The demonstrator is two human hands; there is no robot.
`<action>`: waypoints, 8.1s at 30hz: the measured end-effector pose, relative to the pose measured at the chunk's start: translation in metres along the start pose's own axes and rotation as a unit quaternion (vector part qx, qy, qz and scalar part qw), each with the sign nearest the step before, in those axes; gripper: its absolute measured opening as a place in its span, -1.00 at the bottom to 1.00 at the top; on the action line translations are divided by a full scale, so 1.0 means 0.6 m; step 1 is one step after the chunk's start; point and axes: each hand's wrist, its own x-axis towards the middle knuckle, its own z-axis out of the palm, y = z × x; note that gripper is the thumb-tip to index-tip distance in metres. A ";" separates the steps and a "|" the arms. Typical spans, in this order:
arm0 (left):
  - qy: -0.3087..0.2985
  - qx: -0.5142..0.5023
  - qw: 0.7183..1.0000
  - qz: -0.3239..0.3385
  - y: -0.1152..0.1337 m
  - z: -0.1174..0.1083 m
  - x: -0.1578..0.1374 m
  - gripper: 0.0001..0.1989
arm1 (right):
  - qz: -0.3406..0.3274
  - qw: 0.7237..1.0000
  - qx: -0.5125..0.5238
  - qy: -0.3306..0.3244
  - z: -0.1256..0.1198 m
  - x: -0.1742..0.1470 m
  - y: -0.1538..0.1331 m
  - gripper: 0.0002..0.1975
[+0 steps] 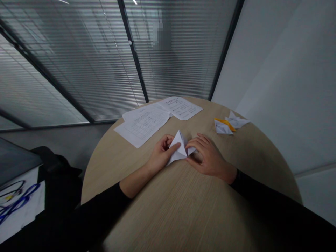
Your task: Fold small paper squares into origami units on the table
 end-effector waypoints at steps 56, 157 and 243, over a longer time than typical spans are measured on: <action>-0.042 0.221 0.966 0.130 -0.003 0.004 -0.019 -0.29 | 0.103 0.983 0.150 0.032 0.008 0.004 0.005 -0.87; 0.140 0.220 0.940 0.222 -0.011 -0.017 0.003 -0.82 | 0.270 0.921 0.241 0.140 0.026 -0.010 0.019 -0.68; 0.028 0.255 0.952 0.164 0.018 -0.011 -0.012 -0.75 | 0.077 0.993 0.083 -0.025 -0.030 -0.009 0.056 -0.73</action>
